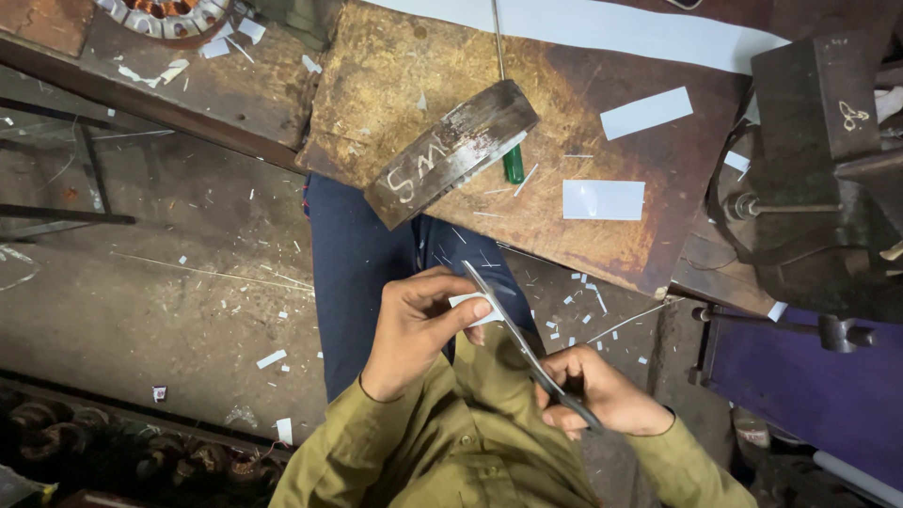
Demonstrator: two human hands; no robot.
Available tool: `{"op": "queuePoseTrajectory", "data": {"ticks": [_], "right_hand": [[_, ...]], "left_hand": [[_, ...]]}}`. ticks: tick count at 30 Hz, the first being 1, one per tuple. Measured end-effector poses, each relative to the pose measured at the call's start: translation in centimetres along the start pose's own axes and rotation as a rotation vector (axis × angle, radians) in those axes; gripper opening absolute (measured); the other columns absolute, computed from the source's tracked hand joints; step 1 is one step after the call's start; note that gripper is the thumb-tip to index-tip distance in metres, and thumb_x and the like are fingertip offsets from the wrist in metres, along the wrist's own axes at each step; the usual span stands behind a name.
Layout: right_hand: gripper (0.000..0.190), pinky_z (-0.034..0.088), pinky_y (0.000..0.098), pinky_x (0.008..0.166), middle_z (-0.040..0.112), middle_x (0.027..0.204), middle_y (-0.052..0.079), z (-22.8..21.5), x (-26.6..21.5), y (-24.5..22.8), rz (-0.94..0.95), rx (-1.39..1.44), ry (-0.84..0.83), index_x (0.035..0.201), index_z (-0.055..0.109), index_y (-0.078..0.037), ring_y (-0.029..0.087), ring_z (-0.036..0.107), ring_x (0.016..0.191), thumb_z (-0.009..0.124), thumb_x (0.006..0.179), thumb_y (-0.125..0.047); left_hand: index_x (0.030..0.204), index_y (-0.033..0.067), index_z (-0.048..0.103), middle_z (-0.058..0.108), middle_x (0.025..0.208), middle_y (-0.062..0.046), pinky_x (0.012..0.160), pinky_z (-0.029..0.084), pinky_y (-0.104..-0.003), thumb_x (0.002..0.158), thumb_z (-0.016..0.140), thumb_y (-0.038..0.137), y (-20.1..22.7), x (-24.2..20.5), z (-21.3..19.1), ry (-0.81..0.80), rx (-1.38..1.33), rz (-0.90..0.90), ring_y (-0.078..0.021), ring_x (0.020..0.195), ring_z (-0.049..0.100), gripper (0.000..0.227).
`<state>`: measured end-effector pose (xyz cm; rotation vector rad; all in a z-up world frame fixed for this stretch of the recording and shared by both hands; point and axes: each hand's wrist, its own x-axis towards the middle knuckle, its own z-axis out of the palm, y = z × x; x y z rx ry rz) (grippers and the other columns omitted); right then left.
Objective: The person cuts a long strip of white insulation paper into small rectangular pieces using scissors. They repeatedly insert each cut piece into slots on a metal stator core, then continue cutting more pieces from the strip.
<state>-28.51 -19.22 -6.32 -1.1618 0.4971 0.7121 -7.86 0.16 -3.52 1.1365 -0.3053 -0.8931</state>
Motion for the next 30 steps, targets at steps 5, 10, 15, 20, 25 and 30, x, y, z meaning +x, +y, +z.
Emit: {"op": "queuePoseTrajectory", "data": {"ticks": [5,10,15,20,25,30], "right_hand": [[0.053,0.053,0.0293,0.079,0.077,0.096,0.005,-0.2,-0.6,-2.5,-0.251,-0.426,0.274,0.103,0.073,-0.002,0.017,0.07,0.088,0.098,0.062,-0.024],[0.057,0.058,0.0355,0.075,0.077,0.093,0.011,-3.9,-4.1,-8.3,-0.13,-0.906,0.832,0.11,0.069,-0.004,0.025,0.073,0.082,0.092,0.062,-0.025],[0.059,0.056,0.046,0.076,0.072,0.098,0.026,-3.8,-3.4,-12.3,-0.312,-1.141,1.174,0.113,0.064,0.004,0.042,0.072,0.092,0.089,0.064,-0.02],[0.035,0.057,0.0464,0.075,0.074,0.085,0.02,-2.0,-1.6,-15.7,0.132,-1.317,1.059,0.094,0.077,-0.006,0.039,0.073,0.085,0.09,0.074,-0.031],[0.027,0.057,0.0378,0.062,0.076,0.08,0.013,1.2,-2.4,-14.6,-0.21,-1.037,1.072,0.103,0.078,-0.009,0.026,0.076,0.069,0.083,0.082,-0.025],[0.03,0.063,0.0293,0.076,0.079,0.097,0.007,5.8,2.7,-8.1,-0.648,-0.003,0.475,0.111,0.071,0.0,0.015,0.075,0.086,0.078,0.082,-0.001]], "left_hand": [[0.125,0.0086,0.065,0.067,0.096,0.0,0.078,0.062,-0.024,0.087,0.069,0.005,0.3,-0.3,0.1,0.107,-0.173,-0.098,-0.0073,0.085,0.069,0.039],[0.11,-0.0057,0.073,0.071,0.098,-0.008,0.08,0.053,-0.024,0.094,0.072,0.002,-1.5,-1.3,-1.2,0.135,0.156,0.017,-0.0096,0.089,0.065,0.017],[0.099,-0.005,0.073,0.077,0.104,-0.013,0.086,0.055,-0.027,0.091,0.074,0.001,-4.4,-1.9,-0.7,0.269,0.02,-0.013,-0.0121,0.094,0.068,0.01],[0.095,-0.0041,0.072,0.076,0.11,-0.01,0.092,0.055,-0.028,0.088,0.074,0.0,-4.1,-1.9,0.1,0.325,-0.04,0.064,-0.013,0.101,0.069,0.009],[0.097,-0.0063,0.073,0.074,0.105,-0.013,0.093,0.054,-0.029,0.088,0.077,-0.002,-3.4,-2.6,1.1,0.286,-0.102,0.158,-0.016,0.101,0.069,0.01],[0.097,-0.0063,0.073,0.073,0.102,-0.012,0.084,0.052,-0.03,0.088,0.077,-0.003,-3.2,-2.4,3.3,0.289,-0.299,0.097,-0.0159,0.092,0.065,0.011]]}}
